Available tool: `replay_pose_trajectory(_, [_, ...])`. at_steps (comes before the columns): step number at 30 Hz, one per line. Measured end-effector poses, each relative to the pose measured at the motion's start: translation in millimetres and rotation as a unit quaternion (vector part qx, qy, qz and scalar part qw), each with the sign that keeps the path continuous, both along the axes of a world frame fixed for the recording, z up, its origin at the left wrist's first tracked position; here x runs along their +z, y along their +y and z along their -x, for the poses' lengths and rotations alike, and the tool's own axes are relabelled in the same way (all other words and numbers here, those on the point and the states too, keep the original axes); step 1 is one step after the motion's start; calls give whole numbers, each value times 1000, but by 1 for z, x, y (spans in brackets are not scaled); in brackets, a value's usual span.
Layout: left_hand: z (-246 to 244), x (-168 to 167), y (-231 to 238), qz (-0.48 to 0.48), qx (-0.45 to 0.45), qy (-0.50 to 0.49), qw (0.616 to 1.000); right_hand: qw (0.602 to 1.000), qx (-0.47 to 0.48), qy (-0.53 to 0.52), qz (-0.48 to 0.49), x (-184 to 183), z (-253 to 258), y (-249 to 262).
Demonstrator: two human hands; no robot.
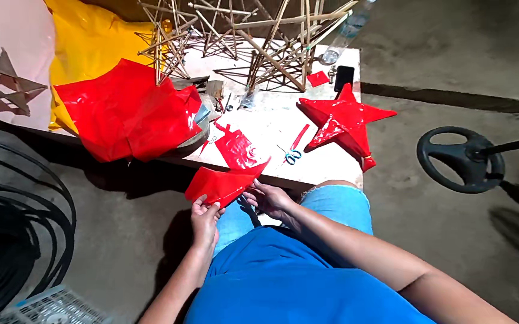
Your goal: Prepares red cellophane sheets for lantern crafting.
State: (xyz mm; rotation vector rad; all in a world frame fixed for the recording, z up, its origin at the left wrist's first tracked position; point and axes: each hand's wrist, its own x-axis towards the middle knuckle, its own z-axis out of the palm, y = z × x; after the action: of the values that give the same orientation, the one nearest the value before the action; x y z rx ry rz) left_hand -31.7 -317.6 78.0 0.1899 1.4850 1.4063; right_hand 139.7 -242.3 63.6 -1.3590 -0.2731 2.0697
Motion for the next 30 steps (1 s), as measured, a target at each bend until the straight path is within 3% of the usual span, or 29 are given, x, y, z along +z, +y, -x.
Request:
replay_pose_trajectory(10, [-11, 5, 0, -37, -14, -12, 999, 988, -102, -75, -91, 12, 11, 44])
replay_pose_trajectory(13, [-12, 6, 0, -55, -16, 4, 998, 987, -73, -73, -121, 21, 13, 54])
replay_pose_trajectory(17, [-14, 0, 0, -62, -18, 25, 998, 993, 52, -80, -69, 10, 25, 46])
replay_pose_trajectory(20, [-16, -3, 1, -68, -30, 39, 996, 997, 14, -71, -38, -9, 38, 43])
replay_pose_trajectory(25, [-11, 3, 13, -88, -23, 58, 994, 968, 35, -218, -120, -8, 43, 68])
replay_pose_trajectory(30, [-12, 14, 34, -125, -15, 54, 991, 945, -4, -205, -255, 33, 43, 104])
